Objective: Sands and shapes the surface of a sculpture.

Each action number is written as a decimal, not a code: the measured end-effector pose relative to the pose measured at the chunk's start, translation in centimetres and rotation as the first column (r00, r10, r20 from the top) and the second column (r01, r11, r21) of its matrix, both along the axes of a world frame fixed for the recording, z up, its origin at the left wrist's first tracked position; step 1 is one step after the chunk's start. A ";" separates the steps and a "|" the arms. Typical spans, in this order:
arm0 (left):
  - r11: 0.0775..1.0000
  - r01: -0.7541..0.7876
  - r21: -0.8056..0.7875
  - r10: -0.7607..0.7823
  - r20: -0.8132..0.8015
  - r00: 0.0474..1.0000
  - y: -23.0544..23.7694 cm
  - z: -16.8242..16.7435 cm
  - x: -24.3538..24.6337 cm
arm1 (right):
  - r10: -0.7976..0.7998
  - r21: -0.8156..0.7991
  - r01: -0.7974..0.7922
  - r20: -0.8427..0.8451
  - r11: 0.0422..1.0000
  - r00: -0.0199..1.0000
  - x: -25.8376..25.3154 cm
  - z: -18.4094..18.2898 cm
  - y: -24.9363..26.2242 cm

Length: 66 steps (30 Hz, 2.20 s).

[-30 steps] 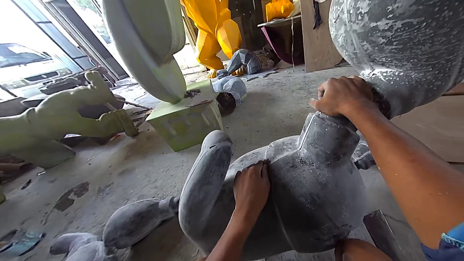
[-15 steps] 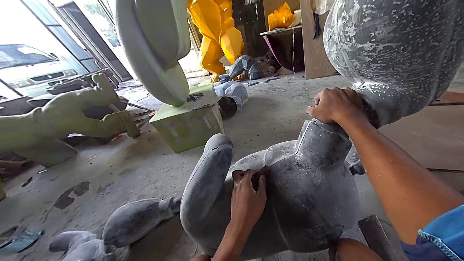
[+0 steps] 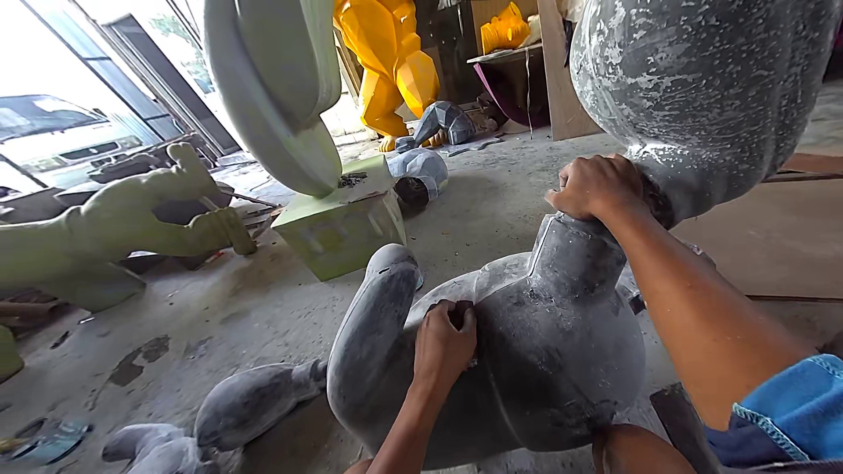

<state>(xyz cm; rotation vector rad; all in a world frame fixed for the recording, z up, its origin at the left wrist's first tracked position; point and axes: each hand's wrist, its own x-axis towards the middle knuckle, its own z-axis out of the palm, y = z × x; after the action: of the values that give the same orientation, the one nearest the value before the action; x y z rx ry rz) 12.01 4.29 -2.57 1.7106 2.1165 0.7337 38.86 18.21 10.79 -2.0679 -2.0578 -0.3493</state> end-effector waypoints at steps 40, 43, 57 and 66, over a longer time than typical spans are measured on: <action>0.932 0.097 0.349 -0.058 -0.120 0.991 1.9 -2.4 1.3 | -0.011 0.009 0.011 -0.027 1.000 1.000 -0.3 0.0 -0.3; 0.931 0.079 0.356 -0.040 -0.117 0.992 1.8 -2.4 1.6 | -0.005 -0.002 0.005 -0.012 1.000 1.000 -0.1 0.1 -0.1; 0.904 0.122 0.410 -0.078 -0.122 0.989 0.5 -3.0 0.8 | -0.037 0.035 0.040 -0.057 0.999 0.998 -0.3 0.2 -0.2; 0.929 0.126 0.349 -0.095 -0.105 0.990 2.5 -2.4 0.2 | -0.028 0.028 0.030 -0.060 0.999 0.998 -0.7 0.2 0.1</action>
<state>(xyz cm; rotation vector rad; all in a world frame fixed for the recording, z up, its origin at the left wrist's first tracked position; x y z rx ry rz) 12.26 6.78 -4.93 2.0615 2.0136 1.0799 38.17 18.30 10.98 -2.0676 -1.9794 -0.3166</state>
